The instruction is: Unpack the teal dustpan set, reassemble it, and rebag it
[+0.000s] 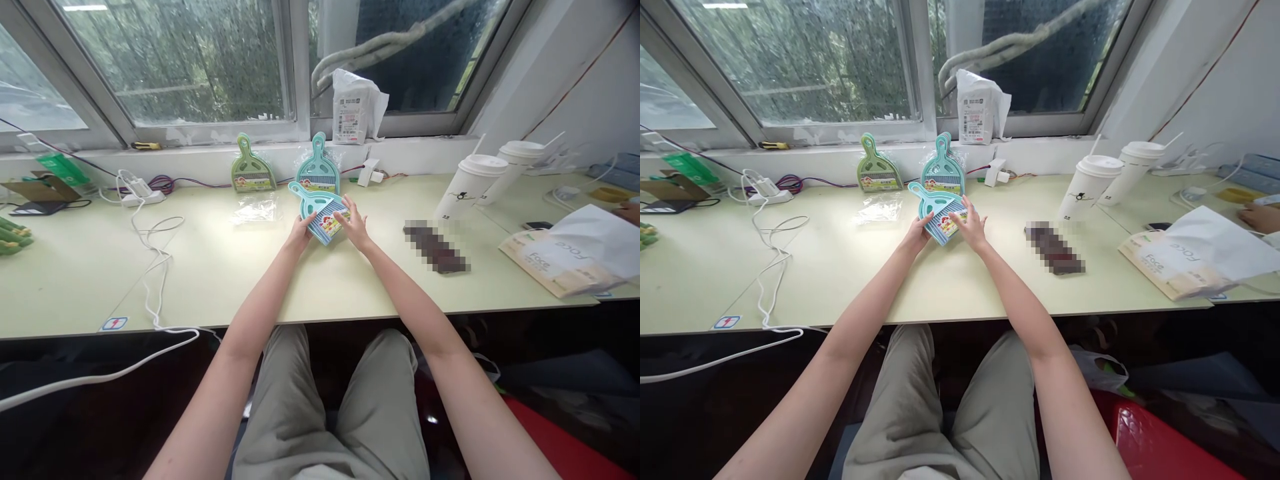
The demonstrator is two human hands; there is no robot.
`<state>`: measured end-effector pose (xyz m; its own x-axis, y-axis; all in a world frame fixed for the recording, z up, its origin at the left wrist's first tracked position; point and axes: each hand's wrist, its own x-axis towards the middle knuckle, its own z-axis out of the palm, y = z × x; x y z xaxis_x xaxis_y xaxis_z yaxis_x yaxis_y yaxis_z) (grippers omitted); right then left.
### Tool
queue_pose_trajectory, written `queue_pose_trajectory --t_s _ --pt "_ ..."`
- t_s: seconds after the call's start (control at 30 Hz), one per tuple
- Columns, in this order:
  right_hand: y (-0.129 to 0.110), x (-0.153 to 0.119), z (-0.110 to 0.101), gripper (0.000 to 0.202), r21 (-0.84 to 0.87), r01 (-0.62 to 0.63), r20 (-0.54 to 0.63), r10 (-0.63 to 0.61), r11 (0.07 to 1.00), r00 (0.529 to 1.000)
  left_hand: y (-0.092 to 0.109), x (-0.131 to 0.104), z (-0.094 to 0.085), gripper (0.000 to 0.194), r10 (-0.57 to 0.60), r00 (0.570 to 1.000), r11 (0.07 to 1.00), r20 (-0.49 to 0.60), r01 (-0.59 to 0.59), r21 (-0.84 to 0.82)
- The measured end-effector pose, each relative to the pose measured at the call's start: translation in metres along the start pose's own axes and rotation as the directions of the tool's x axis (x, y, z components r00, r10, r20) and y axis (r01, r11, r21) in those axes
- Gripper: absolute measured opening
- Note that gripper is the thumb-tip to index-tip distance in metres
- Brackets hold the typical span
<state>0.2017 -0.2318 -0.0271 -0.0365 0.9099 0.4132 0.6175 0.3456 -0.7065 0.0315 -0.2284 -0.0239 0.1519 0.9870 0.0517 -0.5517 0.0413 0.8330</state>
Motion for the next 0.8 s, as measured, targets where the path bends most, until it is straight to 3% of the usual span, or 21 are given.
queue_pose_trajectory --t_s 0.2,0.33,0.43,0.6,0.73,0.8 --pt "0.011 -0.001 0.004 0.056 -0.207 -0.003 0.075 0.019 0.978 0.997 -0.002 0.003 -0.005 0.03 0.007 1.0 1.0 -0.016 -0.007 -0.006" --pt "0.015 0.003 0.004 0.059 -0.18 -0.048 -0.039 0.041 0.983 0.998 0.0 0.002 -0.004 0.032 0.011 1.0 1.0 0.007 -0.011 -0.002" --pt "0.024 0.009 0.001 0.065 -0.017 -0.137 -0.179 0.132 0.99 0.975 0.001 0.001 -0.003 0.035 0.011 1.0 1.0 -0.008 -0.011 0.007" --pt "0.045 0.018 -0.007 0.05 0.402 -0.363 -0.016 0.403 0.841 0.915 0.001 0.003 -0.003 0.042 -0.008 0.999 1.0 -0.044 0.009 0.022" --pt "0.057 0.024 -0.023 0.033 0.533 -0.364 -0.173 0.52 0.764 0.837 0.002 0.004 -0.006 0.041 -0.01 0.997 0.999 -0.082 0.013 0.031" --pt "0.058 0.026 -0.036 0.025 0.565 -0.321 -0.234 0.52 0.76 0.821 0.002 0.004 -0.007 0.039 -0.004 0.995 0.999 -0.097 0.008 0.034"
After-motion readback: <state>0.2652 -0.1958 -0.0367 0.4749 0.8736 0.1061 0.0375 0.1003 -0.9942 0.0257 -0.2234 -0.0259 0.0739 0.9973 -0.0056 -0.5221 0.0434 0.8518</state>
